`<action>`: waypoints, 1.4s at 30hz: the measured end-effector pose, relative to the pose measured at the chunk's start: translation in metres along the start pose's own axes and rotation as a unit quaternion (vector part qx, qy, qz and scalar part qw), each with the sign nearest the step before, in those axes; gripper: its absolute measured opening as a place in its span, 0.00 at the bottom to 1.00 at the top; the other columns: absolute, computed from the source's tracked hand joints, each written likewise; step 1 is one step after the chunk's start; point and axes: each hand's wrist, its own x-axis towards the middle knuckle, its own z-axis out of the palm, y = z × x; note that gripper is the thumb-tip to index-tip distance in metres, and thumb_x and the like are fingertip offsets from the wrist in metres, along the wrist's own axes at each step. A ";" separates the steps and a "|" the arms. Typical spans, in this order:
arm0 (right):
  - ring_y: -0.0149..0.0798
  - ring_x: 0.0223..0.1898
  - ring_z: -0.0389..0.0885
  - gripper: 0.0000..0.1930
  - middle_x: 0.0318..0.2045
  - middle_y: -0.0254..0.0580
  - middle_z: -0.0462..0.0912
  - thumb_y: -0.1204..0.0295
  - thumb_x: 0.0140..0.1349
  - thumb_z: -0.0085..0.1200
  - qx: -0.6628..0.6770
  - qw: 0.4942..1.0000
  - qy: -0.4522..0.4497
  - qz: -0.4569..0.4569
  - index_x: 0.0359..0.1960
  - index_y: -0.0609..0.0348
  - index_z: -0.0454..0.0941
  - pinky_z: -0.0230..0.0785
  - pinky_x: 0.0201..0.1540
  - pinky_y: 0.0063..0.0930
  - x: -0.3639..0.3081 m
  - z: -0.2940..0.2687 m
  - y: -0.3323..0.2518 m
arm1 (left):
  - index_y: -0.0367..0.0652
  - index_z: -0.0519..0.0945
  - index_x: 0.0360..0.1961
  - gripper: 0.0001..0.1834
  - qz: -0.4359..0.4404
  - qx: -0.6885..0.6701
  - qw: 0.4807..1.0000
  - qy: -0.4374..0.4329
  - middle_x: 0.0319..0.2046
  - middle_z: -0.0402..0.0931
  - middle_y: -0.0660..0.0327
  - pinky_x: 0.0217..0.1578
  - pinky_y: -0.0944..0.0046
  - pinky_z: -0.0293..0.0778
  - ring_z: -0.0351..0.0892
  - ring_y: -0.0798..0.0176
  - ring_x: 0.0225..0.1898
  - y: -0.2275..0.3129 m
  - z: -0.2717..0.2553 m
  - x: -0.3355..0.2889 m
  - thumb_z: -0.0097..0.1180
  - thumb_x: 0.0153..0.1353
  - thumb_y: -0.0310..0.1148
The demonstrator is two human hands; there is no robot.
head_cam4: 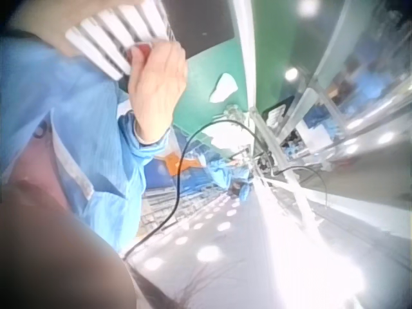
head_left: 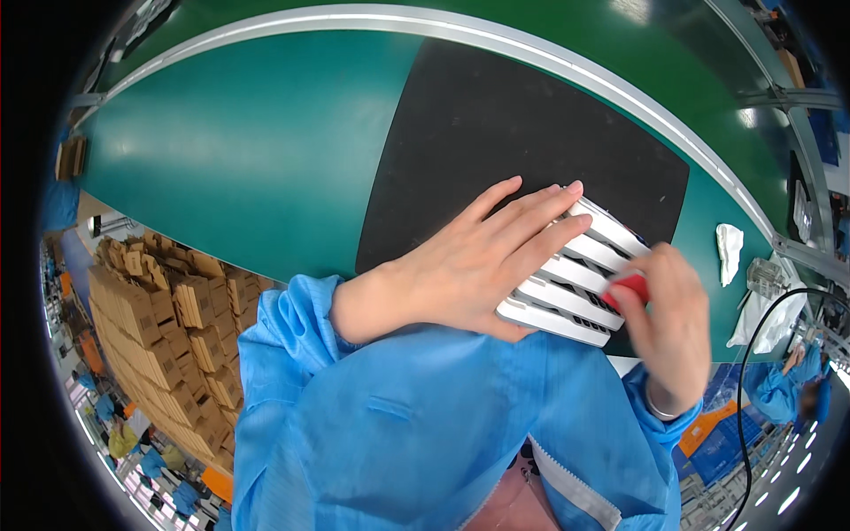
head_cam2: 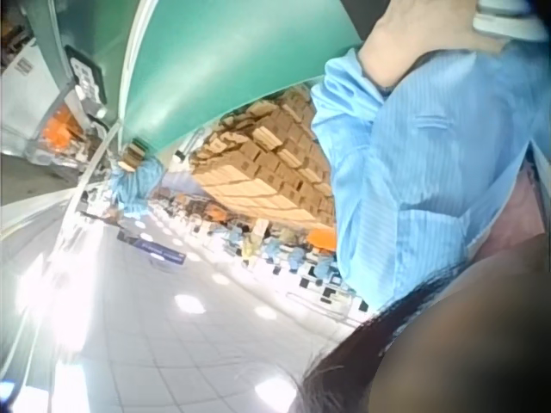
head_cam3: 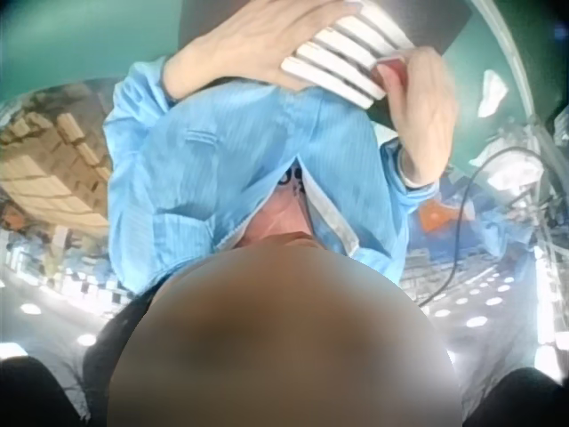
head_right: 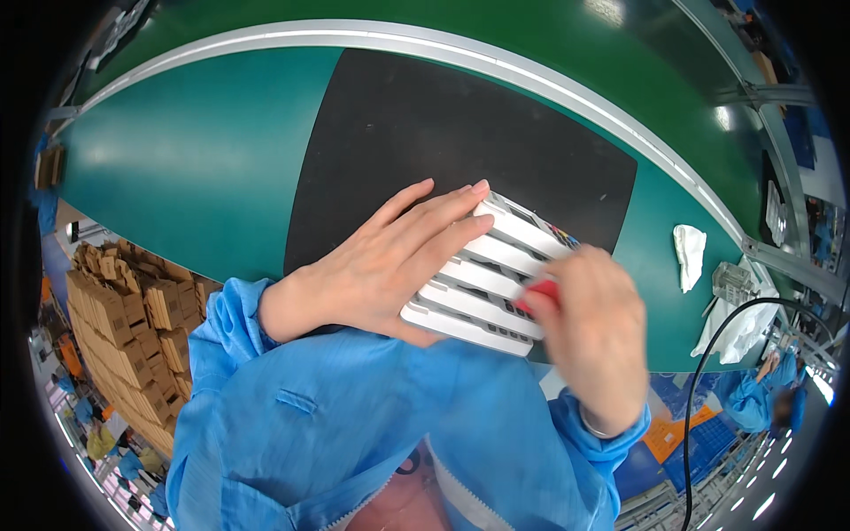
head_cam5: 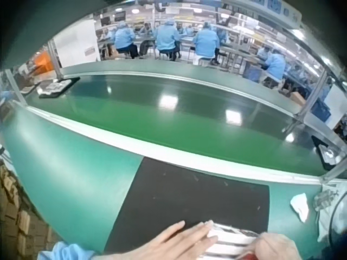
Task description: The person wipes the surfaces of several white electronic devices, likely payment terminals, using a white cloth. They handle the devices in batches, flipping them to clean different sides and stacking them on a black mat on a green workbench.
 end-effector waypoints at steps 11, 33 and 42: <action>0.45 0.59 0.78 0.23 0.60 0.55 0.77 0.63 0.74 0.53 -0.104 0.888 0.287 0.343 0.66 0.61 0.72 0.69 0.61 0.36 -0.138 0.014 0.160 | 0.35 0.53 0.75 0.62 0.012 0.011 1.000 0.003 0.75 0.50 0.36 0.73 0.39 0.52 0.59 0.37 0.73 0.005 0.003 0.004 0.74 0.46 0.54; 0.59 0.74 0.61 0.67 0.74 0.55 0.60 0.56 0.41 0.80 0.281 0.957 0.074 0.002 0.79 0.61 0.46 0.51 0.76 0.50 -0.069 0.059 0.067 | 0.41 0.34 0.79 0.79 -0.017 -0.058 0.997 -0.042 0.79 0.37 0.38 0.74 0.45 0.51 0.47 0.35 0.78 -0.005 0.007 0.012 0.83 0.37 0.44; 0.48 0.41 0.79 0.14 0.41 0.47 0.79 0.65 0.67 0.61 -0.180 0.845 0.394 0.315 0.47 0.63 0.78 0.74 0.44 0.37 -0.106 0.039 0.224 | 0.42 0.30 0.79 0.81 -0.012 -0.112 0.994 -0.004 0.79 0.38 0.37 0.73 0.46 0.54 0.48 0.36 0.78 -0.013 0.016 0.010 0.82 0.39 0.48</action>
